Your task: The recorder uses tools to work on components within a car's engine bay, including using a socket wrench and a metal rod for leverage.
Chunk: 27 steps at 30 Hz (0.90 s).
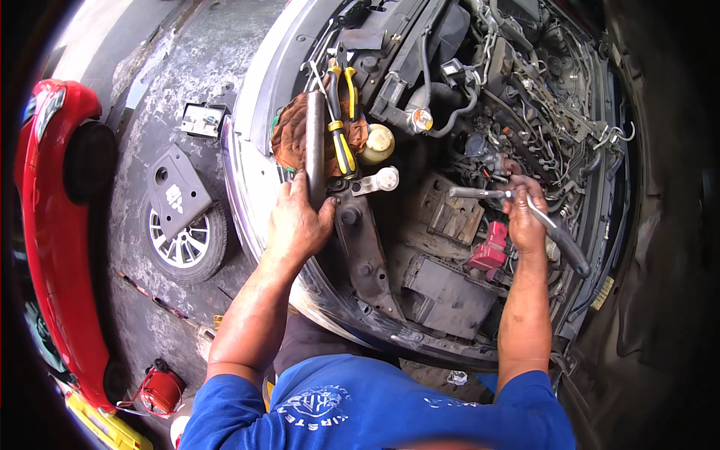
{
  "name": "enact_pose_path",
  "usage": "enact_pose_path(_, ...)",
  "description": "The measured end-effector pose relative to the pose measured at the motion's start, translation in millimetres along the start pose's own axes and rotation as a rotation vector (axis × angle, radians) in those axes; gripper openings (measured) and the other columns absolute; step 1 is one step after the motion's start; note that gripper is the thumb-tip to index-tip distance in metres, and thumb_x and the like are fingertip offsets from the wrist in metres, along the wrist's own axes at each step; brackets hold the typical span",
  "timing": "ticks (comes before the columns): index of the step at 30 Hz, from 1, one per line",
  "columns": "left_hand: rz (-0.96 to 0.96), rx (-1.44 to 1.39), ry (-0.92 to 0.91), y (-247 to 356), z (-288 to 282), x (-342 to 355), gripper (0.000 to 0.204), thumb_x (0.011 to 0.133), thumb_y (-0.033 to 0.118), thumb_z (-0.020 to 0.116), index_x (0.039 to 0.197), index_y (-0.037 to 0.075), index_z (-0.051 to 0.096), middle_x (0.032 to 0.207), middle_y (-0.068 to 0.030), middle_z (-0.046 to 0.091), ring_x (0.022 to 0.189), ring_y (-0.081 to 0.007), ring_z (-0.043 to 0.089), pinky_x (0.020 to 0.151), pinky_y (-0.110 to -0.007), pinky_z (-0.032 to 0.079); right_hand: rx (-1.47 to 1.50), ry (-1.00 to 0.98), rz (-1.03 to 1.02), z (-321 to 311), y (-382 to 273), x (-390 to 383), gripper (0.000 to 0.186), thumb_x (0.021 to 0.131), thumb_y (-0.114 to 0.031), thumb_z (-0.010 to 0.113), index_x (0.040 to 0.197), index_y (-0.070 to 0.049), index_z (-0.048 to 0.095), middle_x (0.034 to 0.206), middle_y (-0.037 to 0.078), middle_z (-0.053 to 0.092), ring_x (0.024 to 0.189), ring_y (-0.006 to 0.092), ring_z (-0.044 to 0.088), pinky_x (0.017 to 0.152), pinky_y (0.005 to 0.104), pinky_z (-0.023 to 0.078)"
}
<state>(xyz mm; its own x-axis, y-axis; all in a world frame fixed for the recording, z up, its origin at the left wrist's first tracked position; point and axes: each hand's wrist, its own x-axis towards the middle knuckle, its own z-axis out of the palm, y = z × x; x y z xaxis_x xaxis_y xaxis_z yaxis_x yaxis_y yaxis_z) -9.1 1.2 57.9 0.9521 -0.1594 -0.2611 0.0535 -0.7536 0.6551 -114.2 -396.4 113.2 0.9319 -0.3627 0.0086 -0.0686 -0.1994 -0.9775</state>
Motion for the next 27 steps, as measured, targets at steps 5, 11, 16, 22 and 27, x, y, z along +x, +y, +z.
enact_pose_path(5,0.044,0.071,-0.093,-8,-9,2,0.067,0.087,0.036,0.074,0.137,-0.003,0.053,0.120,-0.0260,0.059,0.112,-0.0422,0.062,0.096,-0.049,0.051,-0.197,0.023,0.078,54,-12,-29,0.027,0.103,-0.018,0.063,0.126,-0.005,0.061,0.100,0.003,0.063,0.074,0.0067,0.055,0.060,0.0229,0.046)
enact_pose_path(11,0.468,-0.302,-0.177,24,-21,-24,0.063,0.088,0.030,0.077,0.135,-0.006,0.053,0.117,-0.0253,0.060,0.107,-0.0432,0.062,0.092,-0.045,0.051,-0.048,-0.072,0.165,99,-23,-79,0.027,0.098,-0.014,0.070,0.122,-0.005,0.062,0.102,0.002,0.060,0.082,0.0077,0.058,0.070,0.0239,0.051)
enact_pose_path(16,0.569,-0.406,-0.839,54,-5,-47,0.035,0.094,0.015,0.066,0.123,-0.005,0.061,0.100,-0.0243,0.067,0.098,-0.0429,0.066,0.086,-0.045,0.053,0.129,-0.158,0.139,131,-31,-112,0.040,0.096,-0.013,0.072,0.131,-0.006,0.055,0.113,0.004,0.058,0.096,0.0109,0.056,0.085,0.0258,0.049)
enact_pose_path(22,0.551,-0.374,-0.696,44,13,-61,0.027,0.094,0.012,0.061,0.116,-0.003,0.063,0.099,-0.0244,0.067,0.095,-0.0447,0.065,0.084,-0.049,0.053,-0.312,-0.213,-0.005,115,-35,-113,0.042,0.088,-0.012,0.075,0.125,-0.002,0.059,0.113,0.011,0.054,0.103,0.0206,0.058,0.085,0.0322,0.049)
enact_pose_path(27,0.508,-0.323,-0.648,36,2,-54,0.026,0.094,0.017,0.061,0.112,-0.001,0.062,0.099,-0.0244,0.068,0.092,-0.0450,0.066,0.079,-0.050,0.054,-0.284,0.009,-0.136,135,-4,-109,0.049,0.082,-0.001,0.077,0.128,-0.005,0.060,0.106,0.010,0.066,0.087,0.0168,0.062,0.077,0.0301,0.053)
